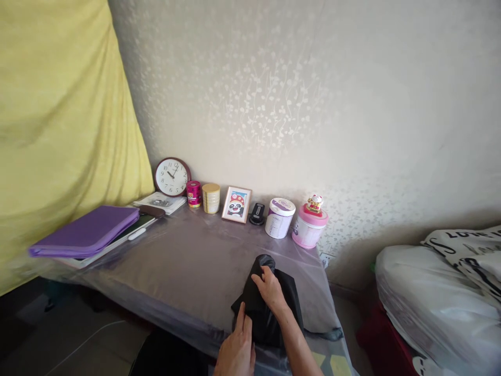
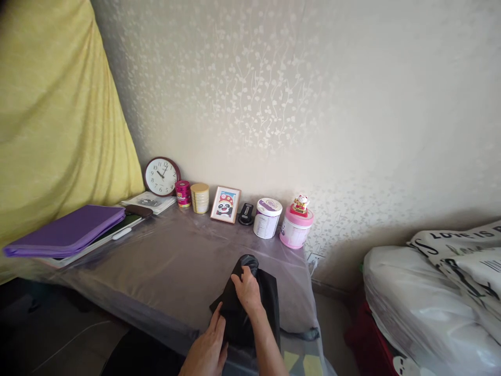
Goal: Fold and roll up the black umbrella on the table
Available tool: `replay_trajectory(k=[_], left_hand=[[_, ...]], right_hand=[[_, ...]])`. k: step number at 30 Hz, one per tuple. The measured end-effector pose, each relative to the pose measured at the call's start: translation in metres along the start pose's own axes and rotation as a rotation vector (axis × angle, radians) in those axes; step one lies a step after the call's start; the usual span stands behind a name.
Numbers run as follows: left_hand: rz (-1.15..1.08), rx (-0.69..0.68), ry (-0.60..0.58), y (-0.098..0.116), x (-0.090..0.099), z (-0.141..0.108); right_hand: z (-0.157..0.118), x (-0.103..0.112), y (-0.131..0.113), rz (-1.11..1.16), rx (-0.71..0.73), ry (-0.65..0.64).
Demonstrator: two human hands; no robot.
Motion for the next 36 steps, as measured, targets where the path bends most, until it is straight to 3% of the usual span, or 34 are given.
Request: replay_trajectory(k=[6, 10, 14, 16, 19, 23, 26, 29, 32, 36], left_hand=[[0.010, -0.054, 0.044, -0.011, 0.001, -0.005], [0.036, -0.106, 0.232, -0.019, 0.016, -0.012], [0.073, -0.239, 0.365, -0.001, 0.029, -0.010], [0.041, -0.313, 0.358, 0.011, 0.025, -0.005], [0.017, -0.318, 0.318, 0.015, 0.011, 0.005], [0.044, -0.329, 0.299, 0.006, -0.009, 0.011], [0.090, -0.365, 0.359, -0.002, -0.019, 0.013], [0.151, -0.387, 0.446, -0.006, -0.027, 0.017], [0.172, -0.396, 0.487, -0.009, -0.034, 0.019], [0.170, -0.354, 0.450, -0.013, -0.038, 0.021]], right_hand=[[-0.010, -0.004, -0.020, 0.137, 0.123, -0.205], [-0.017, -0.005, -0.028, 0.100, 0.176, -0.259], [-0.022, -0.006, -0.035, 0.093, 0.220, -0.323], [-0.024, -0.007, -0.037, 0.113, 0.232, -0.364], [-0.030, -0.004, -0.038, 0.133, 0.268, -0.396], [-0.041, 0.009, -0.039, 0.139, 0.436, -0.262], [-0.047, 0.018, -0.032, 0.180, 0.578, -0.097], [-0.043, 0.016, -0.022, 0.149, 0.699, -0.017], [-0.026, 0.009, -0.011, 0.066, 0.703, 0.019], [0.004, -0.001, -0.003, -0.010, 0.660, 0.026]])
Point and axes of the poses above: each hand's wrist, its own z-axis towards the middle knuckle, its own x-axis out of the back of the hand, y = z × x, the point moved 6 cm from there along z, towards the middle knuckle, and after that the axes turned 8 degrees about y, right-handed, at the moved point
